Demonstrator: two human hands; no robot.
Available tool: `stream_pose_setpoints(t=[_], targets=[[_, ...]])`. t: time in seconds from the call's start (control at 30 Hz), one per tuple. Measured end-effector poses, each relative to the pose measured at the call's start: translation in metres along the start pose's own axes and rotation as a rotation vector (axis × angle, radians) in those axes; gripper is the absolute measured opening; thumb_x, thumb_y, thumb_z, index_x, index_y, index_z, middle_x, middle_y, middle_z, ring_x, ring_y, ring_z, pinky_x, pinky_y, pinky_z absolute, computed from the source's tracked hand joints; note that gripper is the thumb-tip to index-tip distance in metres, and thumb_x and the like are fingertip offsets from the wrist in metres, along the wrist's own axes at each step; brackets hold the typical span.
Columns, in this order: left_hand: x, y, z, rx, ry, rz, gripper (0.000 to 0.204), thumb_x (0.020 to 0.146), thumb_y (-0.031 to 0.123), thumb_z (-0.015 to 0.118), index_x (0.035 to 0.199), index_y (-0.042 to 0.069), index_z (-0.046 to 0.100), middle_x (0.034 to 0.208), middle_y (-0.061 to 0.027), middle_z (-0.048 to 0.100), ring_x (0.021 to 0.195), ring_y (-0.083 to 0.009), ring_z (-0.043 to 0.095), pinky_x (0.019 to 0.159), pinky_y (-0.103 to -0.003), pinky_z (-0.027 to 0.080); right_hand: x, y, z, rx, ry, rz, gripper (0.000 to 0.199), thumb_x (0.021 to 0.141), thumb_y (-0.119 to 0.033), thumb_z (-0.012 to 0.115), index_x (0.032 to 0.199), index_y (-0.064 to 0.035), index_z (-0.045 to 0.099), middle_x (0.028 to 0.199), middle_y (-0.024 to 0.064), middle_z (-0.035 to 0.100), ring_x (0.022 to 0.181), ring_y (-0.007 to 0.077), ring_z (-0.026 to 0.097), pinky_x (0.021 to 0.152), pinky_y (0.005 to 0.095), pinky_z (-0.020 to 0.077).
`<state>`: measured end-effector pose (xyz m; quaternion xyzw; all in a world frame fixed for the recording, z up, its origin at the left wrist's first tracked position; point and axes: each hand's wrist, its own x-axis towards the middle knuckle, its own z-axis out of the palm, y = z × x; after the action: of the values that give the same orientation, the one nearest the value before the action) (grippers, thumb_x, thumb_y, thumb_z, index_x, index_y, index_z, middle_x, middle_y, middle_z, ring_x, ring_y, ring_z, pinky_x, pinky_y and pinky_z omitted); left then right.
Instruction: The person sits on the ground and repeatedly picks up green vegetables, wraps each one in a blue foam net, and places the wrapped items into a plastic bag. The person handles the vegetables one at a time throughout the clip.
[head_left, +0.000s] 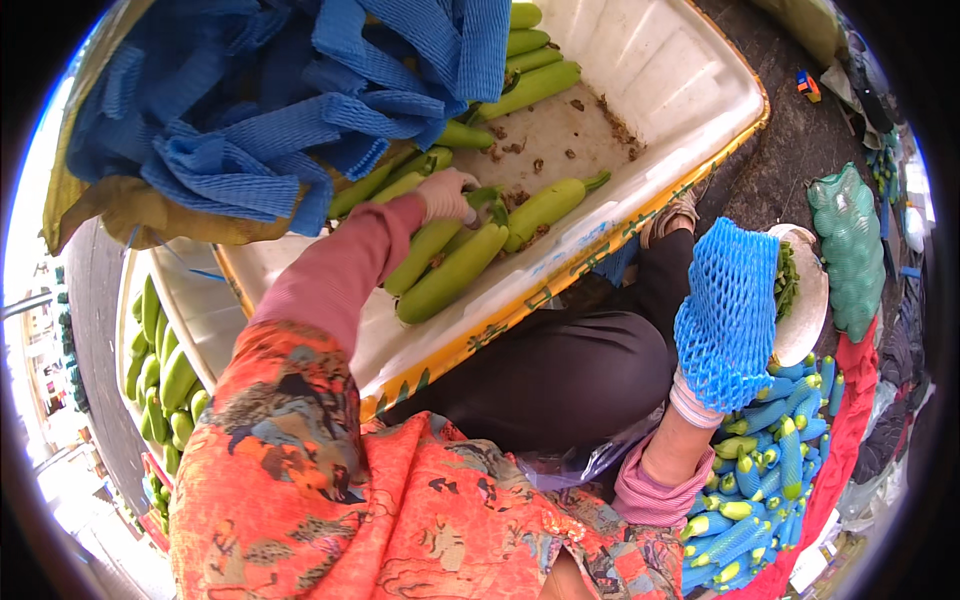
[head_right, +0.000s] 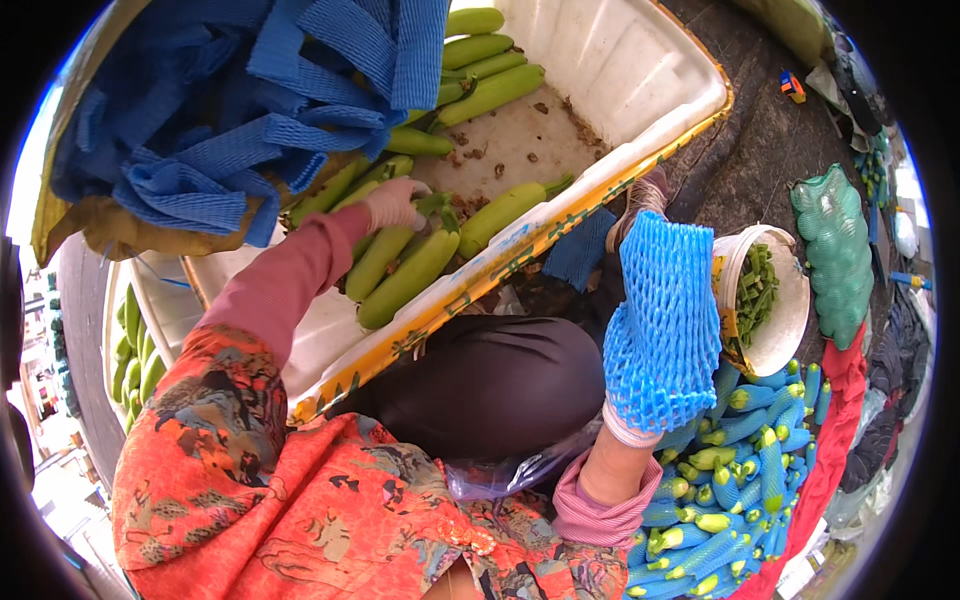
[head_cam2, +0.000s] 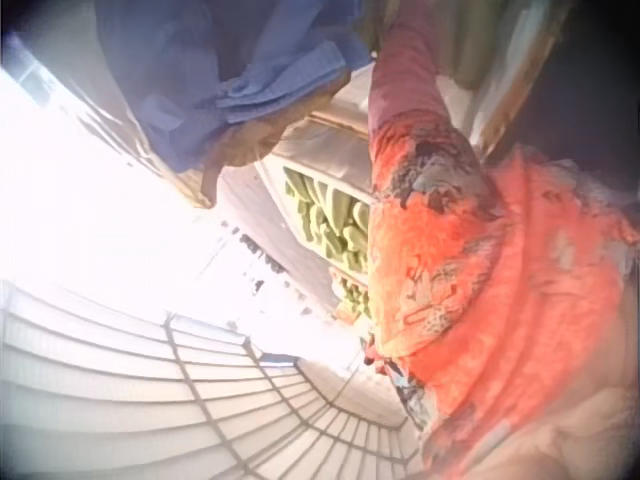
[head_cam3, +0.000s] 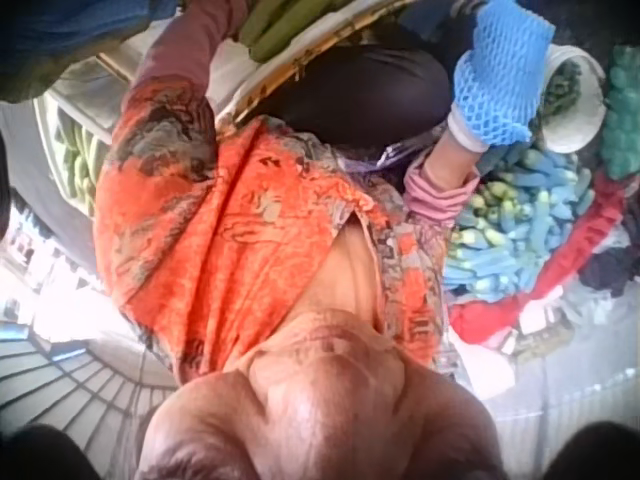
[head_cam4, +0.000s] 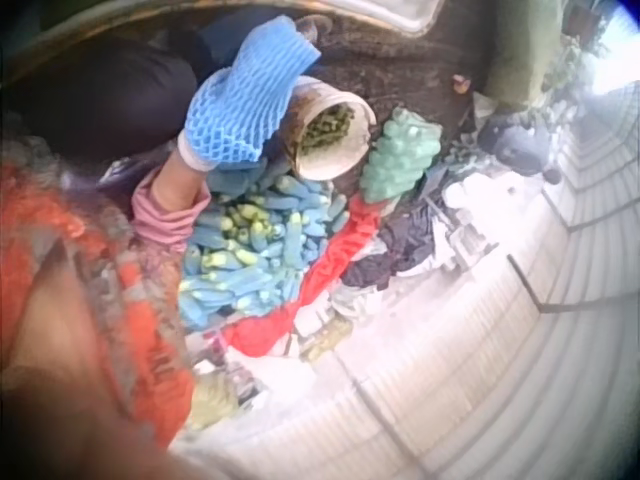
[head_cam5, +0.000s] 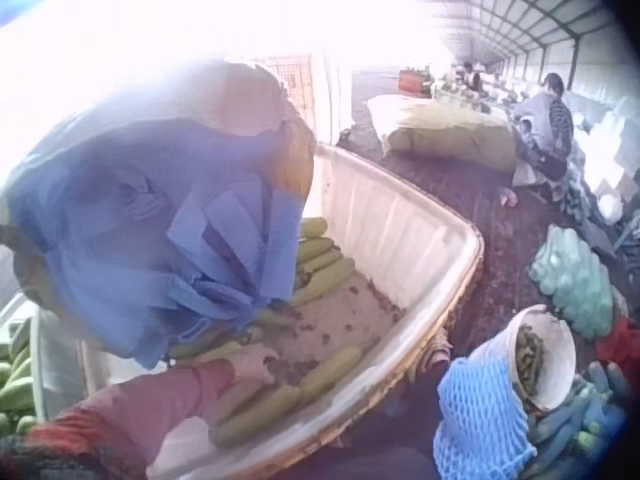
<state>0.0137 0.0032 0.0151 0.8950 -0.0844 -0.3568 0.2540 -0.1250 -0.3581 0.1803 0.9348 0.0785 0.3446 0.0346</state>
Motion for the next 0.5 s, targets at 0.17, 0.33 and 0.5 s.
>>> stream_pose_setpoints(t=[0.17,0.33,0.5], targets=[[-0.078,-0.003,0.014,-0.153,0.557,0.110,0.050,0.072,0.035,0.076,0.109,0.003,0.062,0.106,-0.0178,0.065,0.100,-0.0322,0.062,0.091,-0.039,0.048,0.017,-0.029,-0.043,0.259,-0.270,0.093,0.042,0.077,-0.013,0.071,0.117,-0.0037,0.061,0.116,0.0157,0.065,0.103,0.0336,0.063,0.088,0.0440,0.0505],[-0.205,0.086,-0.103,-0.956,0.921,0.535,0.015,0.078,0.002,0.070,0.088,0.007,0.060,0.081,-0.0048,0.064,0.071,-0.0139,0.060,0.068,-0.027,0.051,0.037,-0.057,-0.063,0.772,-0.273,-0.036,0.059,0.077,-0.011,0.074,0.129,-0.0016,0.047,0.121,0.0140,0.060,0.107,0.0291,0.060,0.092,0.0400,0.0491],[-0.277,0.238,-0.153,-0.807,0.829,0.926,0.016,0.082,0.014,0.068,0.092,0.003,0.064,0.078,-0.0043,0.064,0.067,-0.0153,0.062,0.064,-0.029,0.050,0.069,-0.115,-0.081,1.303,-0.073,-0.024,0.078,0.078,-0.009,0.077,0.141,0.0005,0.032,0.126,0.0124,0.055,0.110,0.0246,0.056,0.097,0.0360,0.0477]])
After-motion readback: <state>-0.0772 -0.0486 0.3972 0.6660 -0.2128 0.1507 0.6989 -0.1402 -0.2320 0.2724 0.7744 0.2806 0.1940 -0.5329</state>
